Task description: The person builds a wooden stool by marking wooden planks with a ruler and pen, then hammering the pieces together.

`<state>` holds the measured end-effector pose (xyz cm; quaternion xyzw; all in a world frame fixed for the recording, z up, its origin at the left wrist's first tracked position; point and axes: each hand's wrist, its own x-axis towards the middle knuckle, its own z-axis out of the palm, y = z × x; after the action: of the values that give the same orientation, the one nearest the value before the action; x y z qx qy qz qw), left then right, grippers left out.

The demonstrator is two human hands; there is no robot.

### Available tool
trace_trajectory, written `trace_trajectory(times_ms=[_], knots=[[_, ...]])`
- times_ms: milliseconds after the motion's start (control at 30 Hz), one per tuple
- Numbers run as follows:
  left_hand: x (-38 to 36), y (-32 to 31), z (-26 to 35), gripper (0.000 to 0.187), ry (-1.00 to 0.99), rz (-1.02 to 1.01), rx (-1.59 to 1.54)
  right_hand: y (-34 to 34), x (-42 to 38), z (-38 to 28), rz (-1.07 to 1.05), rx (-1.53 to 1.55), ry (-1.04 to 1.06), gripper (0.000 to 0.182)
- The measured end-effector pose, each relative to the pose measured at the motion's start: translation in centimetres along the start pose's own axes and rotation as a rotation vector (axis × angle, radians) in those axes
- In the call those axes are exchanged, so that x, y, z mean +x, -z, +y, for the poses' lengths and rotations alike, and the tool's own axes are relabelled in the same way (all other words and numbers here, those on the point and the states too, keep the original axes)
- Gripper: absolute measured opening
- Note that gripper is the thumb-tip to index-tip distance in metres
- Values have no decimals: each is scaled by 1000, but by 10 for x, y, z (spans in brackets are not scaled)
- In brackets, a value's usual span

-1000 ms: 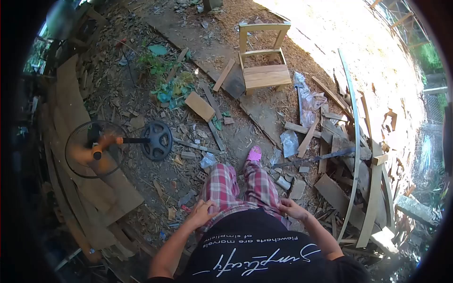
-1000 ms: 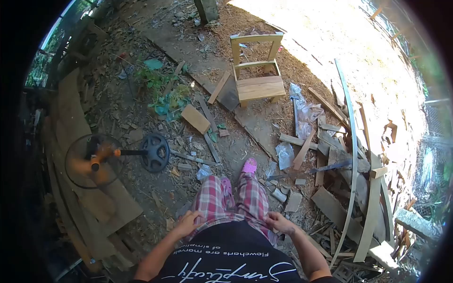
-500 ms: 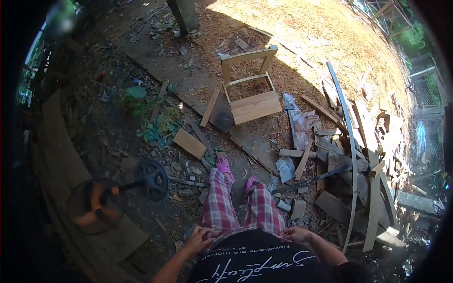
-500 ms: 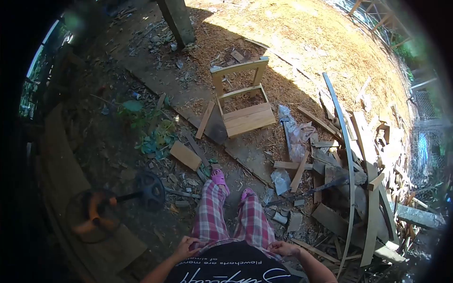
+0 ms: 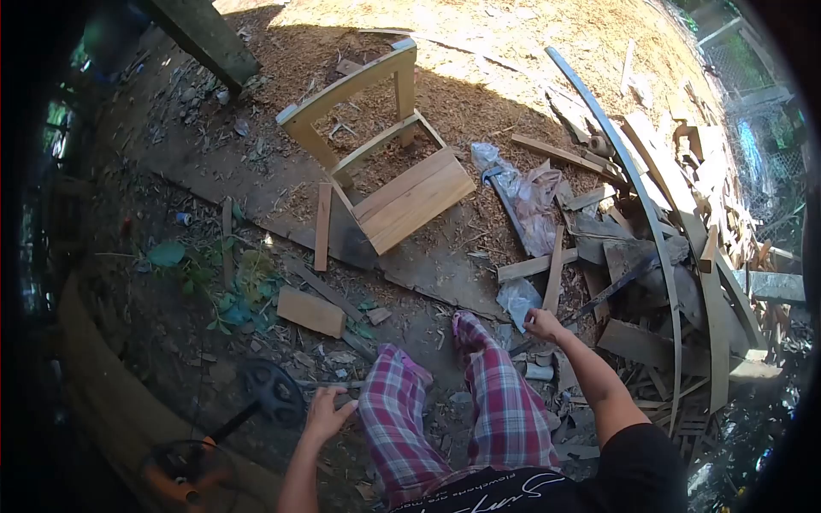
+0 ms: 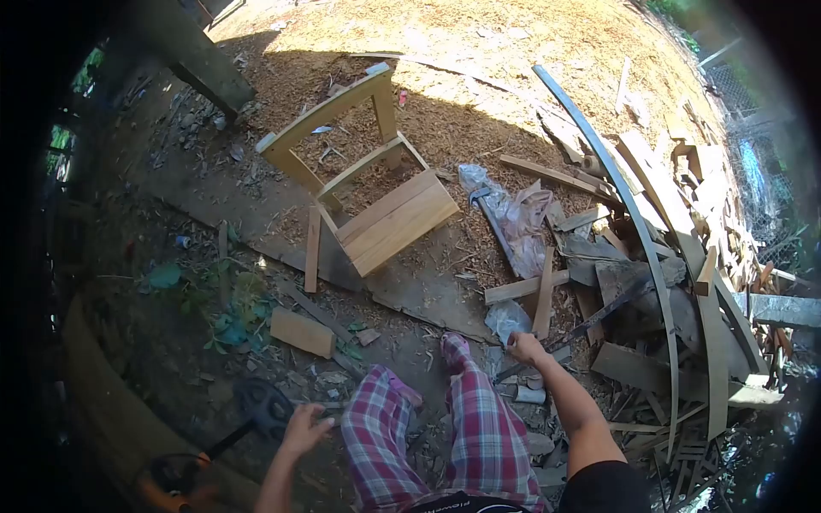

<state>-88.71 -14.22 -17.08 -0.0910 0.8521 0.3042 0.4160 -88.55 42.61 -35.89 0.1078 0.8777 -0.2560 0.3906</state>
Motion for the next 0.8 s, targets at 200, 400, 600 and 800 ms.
trace_trajectory(times_ms=[200, 400, 600, 800], knots=[[210, -28, 55, 40, -288, 200, -175, -2, 187, 30, 355, 49, -1, 26], [337, -32, 77, 30, -550, 518, -195, 7, 344, 62, 1015, -163, 73, 34], [421, -18, 101, 27, -839, 803, -121, 7, 398, 66, 1117, -96, 23, 51], [467, -14, 142, 33, -832, 973, 263, 7, 406, 58, 1099, -78, 26, 45]])
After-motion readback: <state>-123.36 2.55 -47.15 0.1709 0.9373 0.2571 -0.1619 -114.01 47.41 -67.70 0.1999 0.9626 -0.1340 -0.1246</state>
